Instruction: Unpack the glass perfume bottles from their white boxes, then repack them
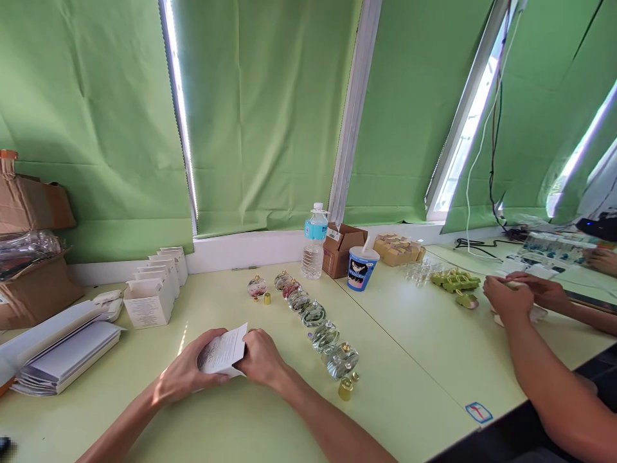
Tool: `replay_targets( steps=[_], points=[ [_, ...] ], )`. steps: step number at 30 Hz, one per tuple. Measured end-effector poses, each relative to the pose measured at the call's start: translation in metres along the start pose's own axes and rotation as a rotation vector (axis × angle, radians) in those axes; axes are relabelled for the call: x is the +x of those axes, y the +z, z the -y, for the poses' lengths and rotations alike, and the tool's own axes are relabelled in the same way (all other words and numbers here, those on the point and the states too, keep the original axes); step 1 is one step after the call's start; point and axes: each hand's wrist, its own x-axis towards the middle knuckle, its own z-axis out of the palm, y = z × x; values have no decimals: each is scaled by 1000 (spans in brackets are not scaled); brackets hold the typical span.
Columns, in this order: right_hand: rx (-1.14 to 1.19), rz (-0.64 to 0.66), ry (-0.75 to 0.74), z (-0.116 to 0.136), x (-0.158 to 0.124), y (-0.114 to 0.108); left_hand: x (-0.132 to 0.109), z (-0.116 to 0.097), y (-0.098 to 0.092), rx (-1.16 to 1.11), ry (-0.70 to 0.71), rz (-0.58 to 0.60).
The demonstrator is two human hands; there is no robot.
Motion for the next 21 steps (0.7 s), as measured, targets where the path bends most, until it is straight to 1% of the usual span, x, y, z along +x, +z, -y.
replay_targets(
  steps=[4,7,12,16,19,21],
  points=[
    [26,-67,-81,-2,1,2,0,-4,-1,37,16,-2],
    [-36,-137,-79,-3,2,3,0,-3,-1,50,15,-10],
    [64,-96,-102,-6,3,6,1,4,-1,47,19,3],
    [-3,-179,-67,-9,4,10,0,0,-1,76,28,16],
    [-84,-194,-32,-8,6,9,1,-9,-2,180,100,-23],
    [-102,-190,-25,-7,8,5,1,-13,-4,236,122,-47]
  ],
)
